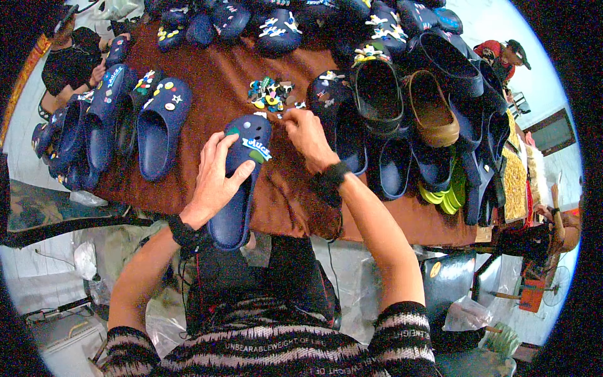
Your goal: Decorating rubber clogs with various small charms.
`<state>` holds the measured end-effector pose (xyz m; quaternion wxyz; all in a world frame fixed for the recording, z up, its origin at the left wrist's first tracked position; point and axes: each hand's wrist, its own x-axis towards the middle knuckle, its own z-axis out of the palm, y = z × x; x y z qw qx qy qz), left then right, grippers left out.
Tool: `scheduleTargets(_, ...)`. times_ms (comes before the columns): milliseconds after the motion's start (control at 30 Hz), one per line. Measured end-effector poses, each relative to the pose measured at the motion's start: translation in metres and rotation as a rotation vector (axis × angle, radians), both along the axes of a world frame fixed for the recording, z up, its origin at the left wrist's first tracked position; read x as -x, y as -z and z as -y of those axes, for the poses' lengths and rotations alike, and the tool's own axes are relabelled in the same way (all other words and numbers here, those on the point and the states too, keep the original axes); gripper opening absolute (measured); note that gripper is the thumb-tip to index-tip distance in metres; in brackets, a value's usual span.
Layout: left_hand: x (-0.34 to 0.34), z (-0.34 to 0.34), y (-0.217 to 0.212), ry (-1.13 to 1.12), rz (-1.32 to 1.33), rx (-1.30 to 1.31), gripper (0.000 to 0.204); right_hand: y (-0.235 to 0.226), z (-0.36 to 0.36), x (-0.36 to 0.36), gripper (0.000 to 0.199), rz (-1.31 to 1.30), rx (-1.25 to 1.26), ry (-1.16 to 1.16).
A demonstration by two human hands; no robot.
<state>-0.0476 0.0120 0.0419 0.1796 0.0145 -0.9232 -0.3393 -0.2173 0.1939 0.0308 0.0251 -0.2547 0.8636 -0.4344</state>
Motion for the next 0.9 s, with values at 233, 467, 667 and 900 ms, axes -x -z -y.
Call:
scheduleTargets(233,0.005,-0.004,0.002,-0.058,0.031,-0.070,0.072,0.020,0.042,0.040,0.021,-0.150,-0.126,-0.113)
scheduleTargets(467,0.007,0.003,0.006,-0.019,-0.041,-0.111,0.069,0.026,0.054,0.055,0.022,-0.155,-0.304,-0.234)
scheduleTargets(667,0.008,0.004,0.000,0.035,0.025,0.052,0.061,0.031,0.043,0.061,0.019,-0.003,-0.170,-0.170)
scheduleTargets(900,0.008,0.012,0.007,0.051,-0.031,0.054,0.059,0.027,0.038,0.072,0.023,-0.037,-0.145,-0.021)
